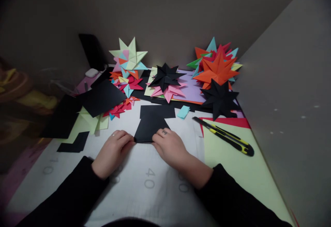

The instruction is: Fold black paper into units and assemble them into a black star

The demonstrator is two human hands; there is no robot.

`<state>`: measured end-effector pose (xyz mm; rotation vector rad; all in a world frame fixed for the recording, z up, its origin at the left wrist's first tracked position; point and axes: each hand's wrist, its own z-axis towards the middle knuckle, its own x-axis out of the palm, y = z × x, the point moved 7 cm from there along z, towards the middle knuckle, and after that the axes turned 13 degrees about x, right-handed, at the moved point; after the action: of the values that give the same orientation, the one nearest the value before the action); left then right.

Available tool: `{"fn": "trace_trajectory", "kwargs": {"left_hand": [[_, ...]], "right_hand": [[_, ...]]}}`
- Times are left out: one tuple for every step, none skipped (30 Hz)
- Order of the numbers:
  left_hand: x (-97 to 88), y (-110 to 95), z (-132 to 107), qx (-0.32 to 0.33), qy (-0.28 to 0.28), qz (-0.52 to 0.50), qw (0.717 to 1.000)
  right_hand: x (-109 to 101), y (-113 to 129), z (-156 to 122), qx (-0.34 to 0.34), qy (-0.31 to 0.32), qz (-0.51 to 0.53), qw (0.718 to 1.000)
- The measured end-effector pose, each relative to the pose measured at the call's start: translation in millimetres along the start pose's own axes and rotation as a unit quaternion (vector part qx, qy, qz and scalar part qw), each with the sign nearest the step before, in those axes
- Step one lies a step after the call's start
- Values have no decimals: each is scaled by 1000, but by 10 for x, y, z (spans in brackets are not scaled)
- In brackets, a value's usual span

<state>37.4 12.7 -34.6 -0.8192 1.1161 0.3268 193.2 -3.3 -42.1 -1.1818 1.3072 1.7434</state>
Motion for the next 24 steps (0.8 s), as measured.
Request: {"fn": "trace_trajectory", "kwargs": {"left_hand": [[-8,13,-10,-4,3,-1,1000],[-18,26,-22,-7,6,-3,1000],[-32,40,-36,-11,7,-6,1000],[-49,55,-50,-16,6,-12,1000],[-67,67,-63,-20,4,-21,1000],[-82,79,-72,-25,3,-33,999],[-97,89,-77,-31,0,-46,998],[-110,99,-75,-39,-5,-59,997],[-119,108,-67,-49,-9,-69,996],[-124,115,-51,-60,-13,-73,995],[-126,120,-30,-71,-15,-70,995],[-125,123,-4,-79,-15,-61,995],[-122,123,24,-85,-11,-48,995],[-115,124,53,-87,-4,-37,995],[-105,124,80,-86,7,-32,996],[-96,124,103,-80,20,-31,996],[-88,124,122,-70,34,-35,996],[-86,126,136,-58,46,-40,996],[-87,131,145,-46,57,-46,996],[-93,140,148,-36,65,-51,996],[-101,154,147,-29,69,-55,996],[-110,171,142,-26,71,-61,995],[-115,184,132,-25,72,-68,995],[-116,189,118,-24,72,-78,994]], "right_hand": [[0,-4,4,2,3,-1,1000],[-2,-4,8,4,4,-1,1000],[-4,-1,11,4,5,-1,1000],[-7,2,14,4,5,-2,1000],[-10,7,15,4,4,-4,1000],[-12,10,17,4,3,-7,1000],[-13,13,17,3,3,-10,1000],[-14,16,15,2,3,-13,1000],[-14,21,12,-1,2,-18,1000],[-15,27,6,-5,1,-24,1000],[-16,37,-2,-12,-1,-31,999],[-17,48,-11,-19,-3,-39,999],[-19,59,-22,-27,-5,-47,999],[-21,68,-32,-33,-6,-54,998],[-22,75,-42,-38,-7,-59,997],[-24,79,-50,-41,-7,-62,997],[-28,81,-55,-41,-7,-63,997],[-32,80,-59,-41,-8,-61,997],[-36,78,-61,-39,-8,-58,997],[-42,74,-61,-37,-9,-54,998],[-47,70,-62,-37,-9,-49,998],[-52,67,-63,-38,-9,-40,998],[-56,66,-65,-40,-8,-30,999],[-60,66,-69,-46,-6,-18,999]]}}
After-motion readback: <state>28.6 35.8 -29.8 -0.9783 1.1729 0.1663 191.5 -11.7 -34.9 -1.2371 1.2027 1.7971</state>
